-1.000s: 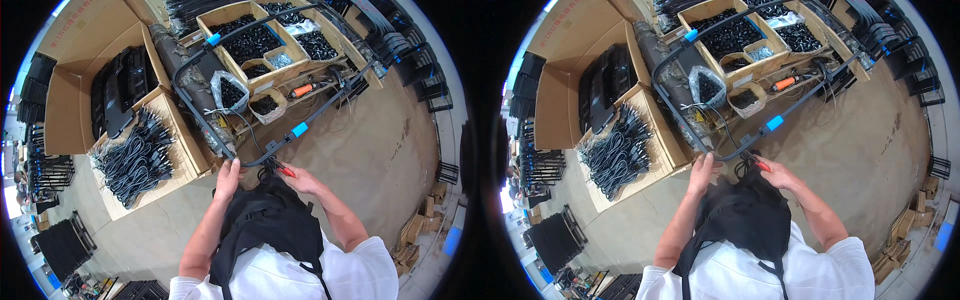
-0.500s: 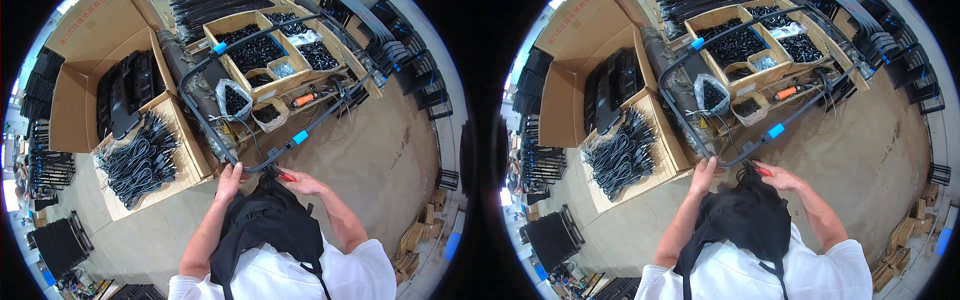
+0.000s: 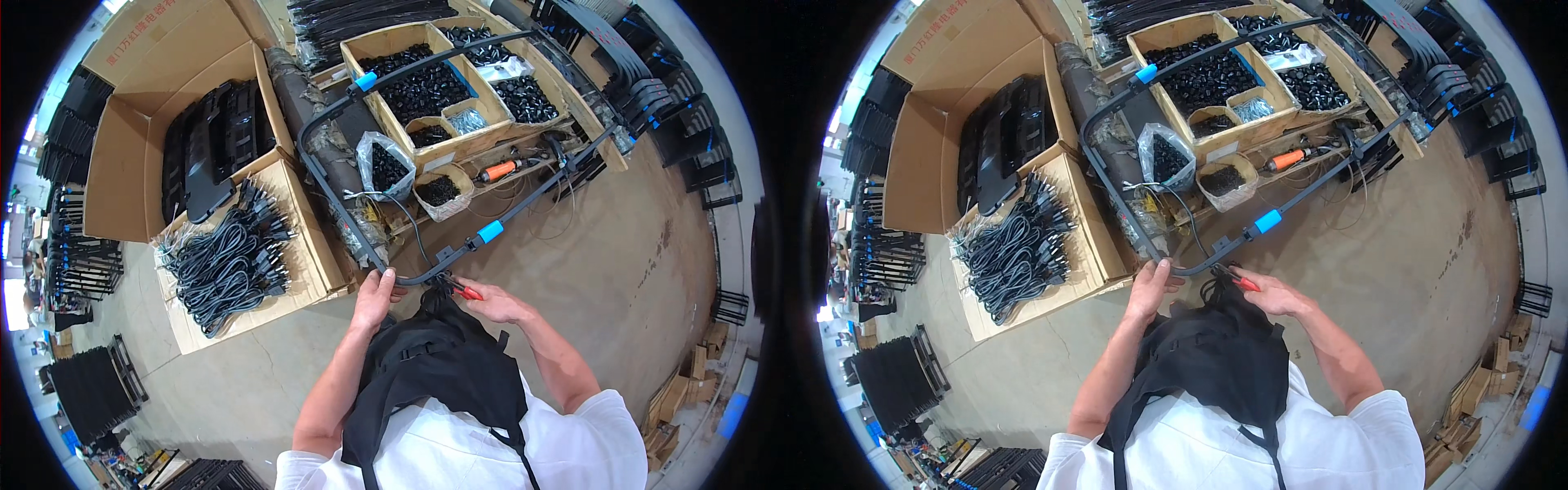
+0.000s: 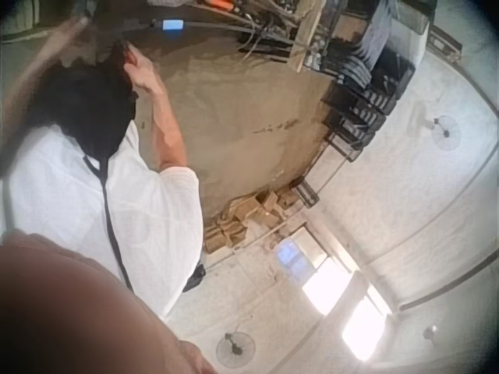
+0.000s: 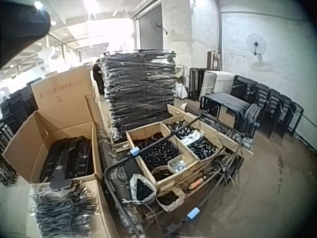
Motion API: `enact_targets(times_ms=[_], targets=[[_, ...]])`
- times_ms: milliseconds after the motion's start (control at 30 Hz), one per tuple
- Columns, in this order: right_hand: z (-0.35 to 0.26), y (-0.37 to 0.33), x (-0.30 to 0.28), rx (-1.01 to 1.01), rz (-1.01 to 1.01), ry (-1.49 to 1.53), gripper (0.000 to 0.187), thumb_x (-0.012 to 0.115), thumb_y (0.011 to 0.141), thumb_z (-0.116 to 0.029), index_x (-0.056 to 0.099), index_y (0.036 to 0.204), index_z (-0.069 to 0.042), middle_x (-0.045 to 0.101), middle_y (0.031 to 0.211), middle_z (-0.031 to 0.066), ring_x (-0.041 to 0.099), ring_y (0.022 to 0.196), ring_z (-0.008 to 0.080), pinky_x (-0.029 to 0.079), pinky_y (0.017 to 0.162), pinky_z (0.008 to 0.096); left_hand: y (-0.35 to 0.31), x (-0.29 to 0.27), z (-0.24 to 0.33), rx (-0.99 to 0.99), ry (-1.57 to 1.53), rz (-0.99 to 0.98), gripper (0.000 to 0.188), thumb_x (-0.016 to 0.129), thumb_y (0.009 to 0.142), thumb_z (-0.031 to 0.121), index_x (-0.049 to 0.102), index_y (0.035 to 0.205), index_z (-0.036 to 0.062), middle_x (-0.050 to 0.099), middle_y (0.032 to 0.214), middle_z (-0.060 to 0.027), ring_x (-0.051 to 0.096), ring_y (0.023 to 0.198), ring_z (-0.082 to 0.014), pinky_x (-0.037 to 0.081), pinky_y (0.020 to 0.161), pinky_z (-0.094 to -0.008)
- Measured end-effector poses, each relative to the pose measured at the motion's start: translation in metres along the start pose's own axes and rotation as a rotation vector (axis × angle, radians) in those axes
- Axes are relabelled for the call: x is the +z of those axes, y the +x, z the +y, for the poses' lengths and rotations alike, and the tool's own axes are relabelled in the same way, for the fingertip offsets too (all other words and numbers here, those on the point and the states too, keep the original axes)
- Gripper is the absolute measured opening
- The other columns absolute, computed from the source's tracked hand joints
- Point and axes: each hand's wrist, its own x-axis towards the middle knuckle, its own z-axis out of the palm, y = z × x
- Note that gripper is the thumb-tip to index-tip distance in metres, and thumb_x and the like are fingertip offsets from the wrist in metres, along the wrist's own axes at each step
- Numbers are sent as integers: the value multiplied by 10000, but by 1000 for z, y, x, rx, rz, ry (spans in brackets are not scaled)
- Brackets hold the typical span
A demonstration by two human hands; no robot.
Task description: Assembling a lawnmower handle by attaching various components and securing cables.
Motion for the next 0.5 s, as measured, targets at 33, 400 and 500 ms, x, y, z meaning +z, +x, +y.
enact_targets(times_ms=[33,400,500], targets=[[0,1,0,2,9,-6,744,555,991,-243,365,1702,-139,603,1533,251,589,1406,386,461,1168,421,0,0,0,0,-4,2,401,504,1176,377,586,1266,-4,750,1143,-121,736,986,-209,573,856,-366],[-10,-4,1,51,34,-92,706,559,1030,-294,376,1696,-151,546,1565,266,507,1464,426,418,1216,466,0,0,0,1,2,6,398,504,1178,371,590,1257,-9,751,1156,-124,736,986,-213,577,858,-373],[-15,-5,1,85,51,-130,700,575,1035,-314,388,1691,-160,562,1531,268,547,1410,431,450,1176,475,2,-2,-4,6,6,2,400,506,1177,372,589,1258,-12,754,1162,-128,737,988,-214,580,857,-374]])
